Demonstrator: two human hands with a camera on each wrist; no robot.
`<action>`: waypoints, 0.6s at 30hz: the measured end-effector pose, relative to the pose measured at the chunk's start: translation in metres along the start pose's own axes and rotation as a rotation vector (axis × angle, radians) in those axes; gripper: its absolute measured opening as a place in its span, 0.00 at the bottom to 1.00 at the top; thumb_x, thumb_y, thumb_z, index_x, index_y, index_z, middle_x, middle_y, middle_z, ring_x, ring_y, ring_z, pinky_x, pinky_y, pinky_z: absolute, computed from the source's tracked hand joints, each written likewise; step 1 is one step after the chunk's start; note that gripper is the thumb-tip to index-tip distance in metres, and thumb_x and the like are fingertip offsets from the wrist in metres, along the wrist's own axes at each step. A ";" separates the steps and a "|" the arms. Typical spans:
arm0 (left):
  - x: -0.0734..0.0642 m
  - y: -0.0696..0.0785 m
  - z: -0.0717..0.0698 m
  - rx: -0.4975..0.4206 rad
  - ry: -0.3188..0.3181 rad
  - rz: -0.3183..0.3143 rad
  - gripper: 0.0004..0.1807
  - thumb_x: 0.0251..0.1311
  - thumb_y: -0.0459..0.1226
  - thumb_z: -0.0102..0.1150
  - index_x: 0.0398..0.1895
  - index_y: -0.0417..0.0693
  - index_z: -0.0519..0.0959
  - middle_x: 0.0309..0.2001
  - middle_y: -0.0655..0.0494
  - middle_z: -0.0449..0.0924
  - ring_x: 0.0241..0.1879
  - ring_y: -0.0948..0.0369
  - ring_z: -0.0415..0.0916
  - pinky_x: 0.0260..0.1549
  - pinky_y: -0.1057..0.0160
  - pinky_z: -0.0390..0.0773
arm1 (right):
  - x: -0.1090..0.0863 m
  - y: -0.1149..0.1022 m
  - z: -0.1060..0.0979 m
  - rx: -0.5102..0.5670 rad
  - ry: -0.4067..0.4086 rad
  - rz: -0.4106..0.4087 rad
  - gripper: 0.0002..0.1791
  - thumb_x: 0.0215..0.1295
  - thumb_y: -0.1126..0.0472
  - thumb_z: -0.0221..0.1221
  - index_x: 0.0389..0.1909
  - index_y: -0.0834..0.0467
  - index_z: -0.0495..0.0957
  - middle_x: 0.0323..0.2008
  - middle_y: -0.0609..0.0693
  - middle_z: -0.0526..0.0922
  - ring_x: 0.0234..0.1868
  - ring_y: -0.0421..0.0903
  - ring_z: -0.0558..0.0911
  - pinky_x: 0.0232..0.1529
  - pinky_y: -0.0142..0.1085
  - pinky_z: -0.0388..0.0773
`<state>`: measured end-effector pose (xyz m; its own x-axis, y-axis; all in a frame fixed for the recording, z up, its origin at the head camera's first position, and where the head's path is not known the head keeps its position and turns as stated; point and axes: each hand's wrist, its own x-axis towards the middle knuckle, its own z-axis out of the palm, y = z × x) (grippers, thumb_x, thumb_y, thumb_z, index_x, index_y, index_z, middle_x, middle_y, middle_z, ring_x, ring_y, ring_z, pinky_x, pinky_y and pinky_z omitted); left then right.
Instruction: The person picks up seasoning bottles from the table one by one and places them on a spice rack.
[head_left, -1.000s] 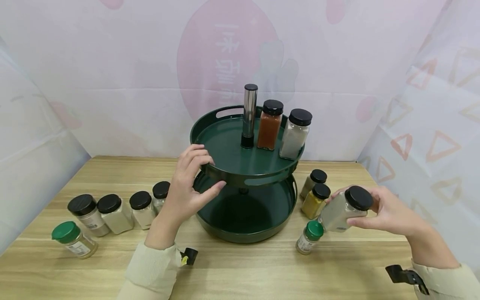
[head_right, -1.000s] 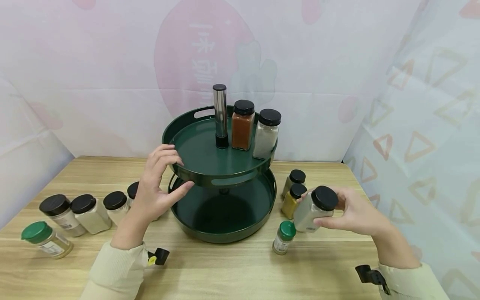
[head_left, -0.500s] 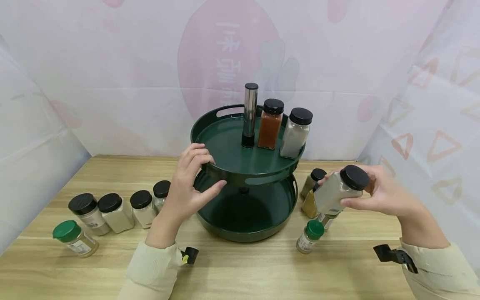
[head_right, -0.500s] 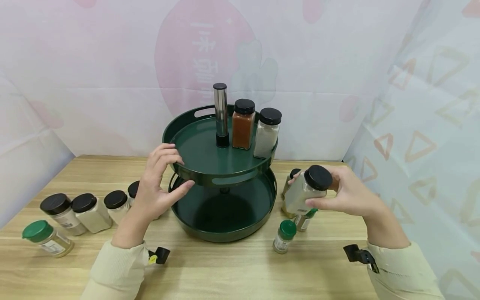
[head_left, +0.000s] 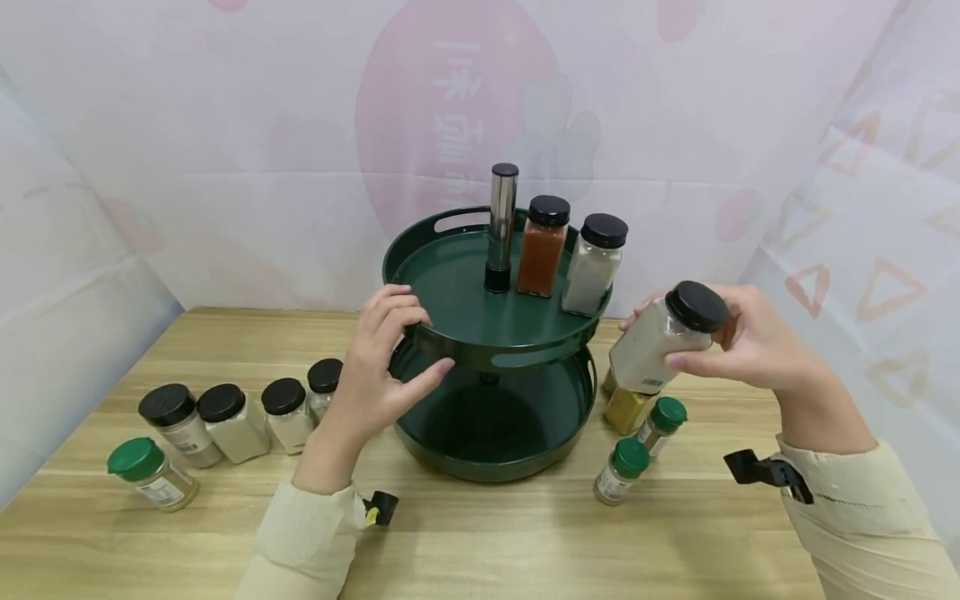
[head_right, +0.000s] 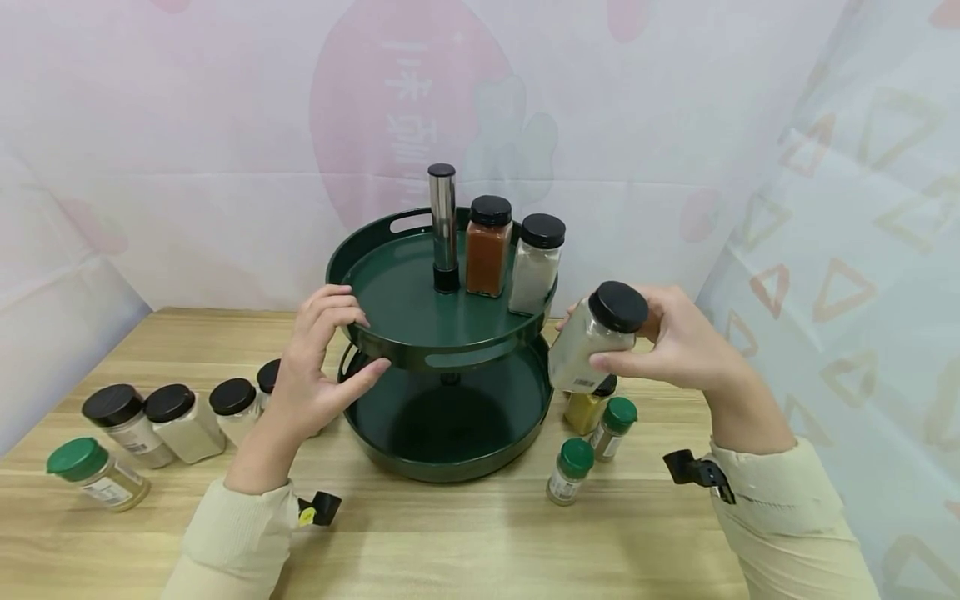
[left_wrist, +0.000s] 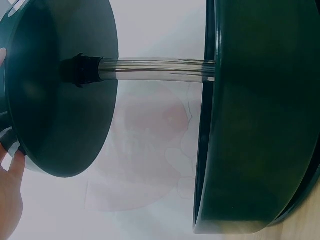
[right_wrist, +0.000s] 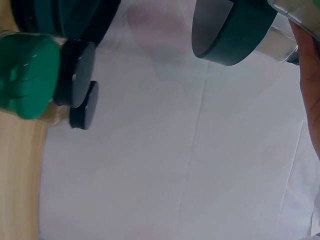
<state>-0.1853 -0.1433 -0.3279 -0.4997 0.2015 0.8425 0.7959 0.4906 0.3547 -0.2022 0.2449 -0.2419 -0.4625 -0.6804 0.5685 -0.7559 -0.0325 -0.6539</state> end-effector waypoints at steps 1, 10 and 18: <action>0.000 0.000 0.000 -0.001 0.001 0.002 0.29 0.63 0.60 0.58 0.45 0.41 0.75 0.51 0.41 0.75 0.66 0.46 0.63 0.72 0.50 0.60 | 0.003 -0.001 0.000 -0.006 -0.001 -0.006 0.28 0.43 0.86 0.62 0.52 0.74 0.76 0.48 0.54 0.87 0.51 0.45 0.85 0.50 0.29 0.82; 0.000 0.000 0.001 0.010 -0.006 -0.004 0.30 0.62 0.60 0.57 0.45 0.41 0.76 0.51 0.42 0.75 0.66 0.46 0.63 0.72 0.50 0.60 | 0.026 -0.015 -0.004 -0.084 0.049 0.017 0.26 0.42 0.86 0.63 0.48 0.73 0.78 0.45 0.47 0.87 0.45 0.41 0.84 0.43 0.26 0.82; -0.001 0.001 0.003 0.015 -0.017 -0.009 0.30 0.62 0.61 0.57 0.46 0.42 0.76 0.51 0.44 0.76 0.66 0.47 0.63 0.72 0.51 0.61 | 0.053 -0.021 -0.003 -0.018 0.021 -0.043 0.24 0.48 0.85 0.63 0.50 0.74 0.77 0.48 0.56 0.87 0.53 0.49 0.85 0.51 0.32 0.83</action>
<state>-0.1853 -0.1408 -0.3294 -0.5124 0.2116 0.8322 0.7864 0.5049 0.3559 -0.2124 0.2111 -0.1966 -0.4394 -0.6629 0.6063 -0.7832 -0.0478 -0.6199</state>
